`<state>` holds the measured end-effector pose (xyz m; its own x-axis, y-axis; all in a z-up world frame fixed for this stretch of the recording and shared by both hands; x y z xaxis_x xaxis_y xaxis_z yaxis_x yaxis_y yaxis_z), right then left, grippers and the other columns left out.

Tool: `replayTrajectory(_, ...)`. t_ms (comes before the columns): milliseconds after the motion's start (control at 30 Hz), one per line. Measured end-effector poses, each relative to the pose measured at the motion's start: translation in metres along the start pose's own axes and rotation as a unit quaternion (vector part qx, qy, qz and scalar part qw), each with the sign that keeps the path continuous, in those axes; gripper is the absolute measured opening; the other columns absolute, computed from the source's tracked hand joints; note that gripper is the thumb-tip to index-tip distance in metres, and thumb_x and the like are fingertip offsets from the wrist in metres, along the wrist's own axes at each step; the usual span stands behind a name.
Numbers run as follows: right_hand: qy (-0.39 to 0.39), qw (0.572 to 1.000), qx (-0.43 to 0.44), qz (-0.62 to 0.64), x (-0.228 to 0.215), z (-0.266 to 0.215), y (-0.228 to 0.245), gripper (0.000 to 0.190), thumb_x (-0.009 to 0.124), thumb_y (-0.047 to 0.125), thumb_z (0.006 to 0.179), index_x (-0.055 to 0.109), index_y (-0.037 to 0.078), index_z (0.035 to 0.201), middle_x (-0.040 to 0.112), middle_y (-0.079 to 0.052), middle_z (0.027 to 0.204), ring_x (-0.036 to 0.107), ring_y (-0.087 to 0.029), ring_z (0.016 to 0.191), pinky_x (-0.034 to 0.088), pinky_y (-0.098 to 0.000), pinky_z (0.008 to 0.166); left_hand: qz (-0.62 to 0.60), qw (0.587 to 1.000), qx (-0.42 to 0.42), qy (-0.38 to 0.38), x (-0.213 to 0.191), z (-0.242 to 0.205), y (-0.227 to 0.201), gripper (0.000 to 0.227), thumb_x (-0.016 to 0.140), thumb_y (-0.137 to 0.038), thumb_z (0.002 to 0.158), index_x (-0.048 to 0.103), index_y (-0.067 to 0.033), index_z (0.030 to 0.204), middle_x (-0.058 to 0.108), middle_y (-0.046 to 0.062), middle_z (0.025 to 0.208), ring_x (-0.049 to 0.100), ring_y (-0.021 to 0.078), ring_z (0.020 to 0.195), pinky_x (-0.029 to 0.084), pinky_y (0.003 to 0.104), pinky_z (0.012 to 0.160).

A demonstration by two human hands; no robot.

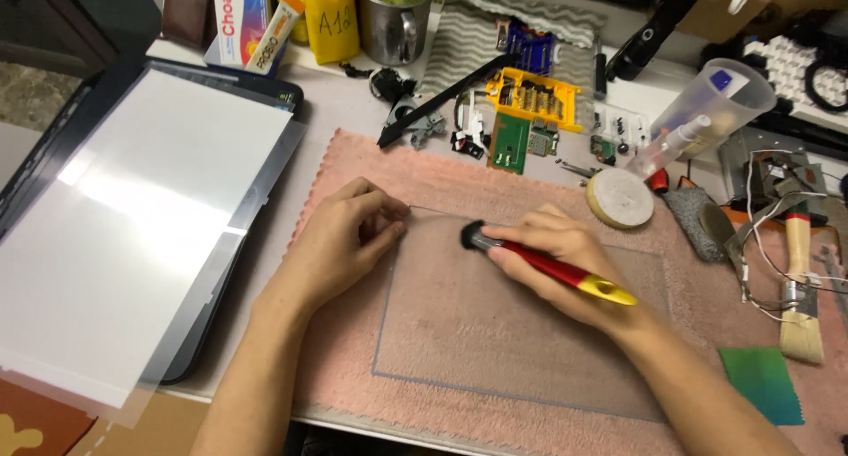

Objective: The person uses a brush to clean a rectangular transparent screen placed on a pink towel. The person holds the screen with one hand while sweeping the brush across its surface with the other hand.

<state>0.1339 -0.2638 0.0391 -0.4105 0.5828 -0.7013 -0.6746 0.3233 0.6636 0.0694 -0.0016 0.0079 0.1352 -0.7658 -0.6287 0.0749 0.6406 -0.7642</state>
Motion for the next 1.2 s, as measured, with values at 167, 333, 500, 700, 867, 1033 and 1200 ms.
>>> replayTrajectory(167, 0.006, 1.0, -0.006, 0.03, 0.02, -0.003, 0.01, 0.029, 0.082, 0.02, 0.104, 0.089, 0.011, 0.13, 0.084, -0.011, 0.09, 0.072, -0.023, 0.089, 0.059, -0.0405, 0.09, -0.005, 1.0, -0.004, 0.014, -0.003, -0.001, -0.008, 0.028, 0.08, -0.014, 0.1, 0.088, -0.0097, 0.126, 0.083, 0.016, 0.106, 0.083, 0.0351, 0.093, 0.068, 0.045, 0.081)
replayTrajectory(333, 0.044, 0.999, 0.013, 0.03, 0.002, -0.016, 0.008, 0.031, 0.083, 0.023, 0.102, 0.09, 0.012, 0.13, 0.086, -0.012, 0.092, 0.073, -0.026, 0.089, 0.06, -0.0436, 0.089, -0.034, 0.999, -0.015, 0.021, -0.005, -0.002, -0.01, 0.029, 0.078, -0.012, 0.101, 0.088, -0.009, 0.128, 0.087, 0.019, 0.107, 0.086, 0.0406, 0.101, 0.07, 0.047, 0.088)
replayTrajectory(500, -0.012, 1.0, 0.018, 0.008, -0.003, 0.001, -0.013, 0.029, 0.082, 0.022, 0.105, 0.089, 0.011, 0.131, 0.084, -0.011, 0.093, 0.07, -0.023, 0.089, 0.058, -0.0393, 0.091, -0.035, 0.999, -0.019, 0.018, -0.006, -0.002, -0.011, 0.029, 0.077, -0.016, 0.104, 0.086, -0.0075, 0.13, 0.09, 0.019, 0.106, 0.087, 0.0399, 0.104, 0.071, 0.047, 0.089)
replayTrajectory(700, 0.026, 0.999, 0.0, 0.032, 0.007, -0.012, 0.023, 0.03, 0.082, 0.022, 0.104, 0.089, 0.012, 0.131, 0.083, -0.011, 0.094, 0.071, -0.024, 0.09, 0.059, -0.0414, 0.089, -0.025, 0.999, -0.022, 0.023, -0.004, 0.0, -0.009, 0.03, 0.078, -0.018, 0.104, 0.085, -0.0068, 0.131, 0.091, 0.019, 0.106, 0.087, 0.0411, 0.105, 0.071, 0.05, 0.09)
replayTrajectory(867, 0.017, 0.999, 0.043, -0.004, -0.02, -0.029, -0.006, 0.029, 0.083, 0.024, 0.103, 0.09, 0.013, 0.129, 0.087, -0.01, 0.095, 0.074, -0.025, 0.093, 0.058, -0.0415, 0.092, -0.019, 0.999, -0.028, 0.026, -0.005, -0.002, -0.011, 0.032, 0.077, -0.017, 0.104, 0.084, -0.0058, 0.133, 0.09, 0.021, 0.109, 0.086, 0.0436, 0.108, 0.07, 0.053, 0.092)
replayTrajectory(1033, -0.02, 0.999, 0.036, -0.004, -0.005, -0.017, -0.015, 0.03, 0.08, 0.022, 0.106, 0.088, 0.01, 0.133, 0.085, -0.013, 0.097, 0.072, -0.026, 0.093, 0.056, -0.0428, 0.093, -0.01, 0.999, -0.035, 0.028, -0.007, -0.001, -0.014, 0.031, 0.077, -0.018, 0.105, 0.085, -0.0071, 0.133, 0.091, 0.018, 0.108, 0.086, 0.041, 0.108, 0.07, 0.051, 0.093)
replayTrajectory(1200, 0.017, 1.0, 0.007, -0.004, 0.006, -0.039, 0.017, 0.029, 0.081, 0.028, 0.105, 0.09, 0.016, 0.13, 0.084, -0.005, 0.097, 0.071, -0.023, 0.095, 0.051, -0.0382, 0.094, 0.004, 0.999, -0.045, 0.028, -0.008, -0.003, -0.015, 0.031, 0.078, -0.02, 0.104, 0.087, -0.0106, 0.131, 0.091, 0.017, 0.107, 0.086, 0.0395, 0.106, 0.07, 0.051, 0.091)
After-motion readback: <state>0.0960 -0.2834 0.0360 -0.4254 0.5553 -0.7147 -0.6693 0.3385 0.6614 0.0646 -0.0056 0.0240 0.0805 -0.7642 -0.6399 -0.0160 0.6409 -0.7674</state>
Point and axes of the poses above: each hand's wrist, its own z-axis towards the middle knuckle, its own x-axis out of the palm, y = z × x, the point moved 7 cm from there along z, towards the middle knuckle
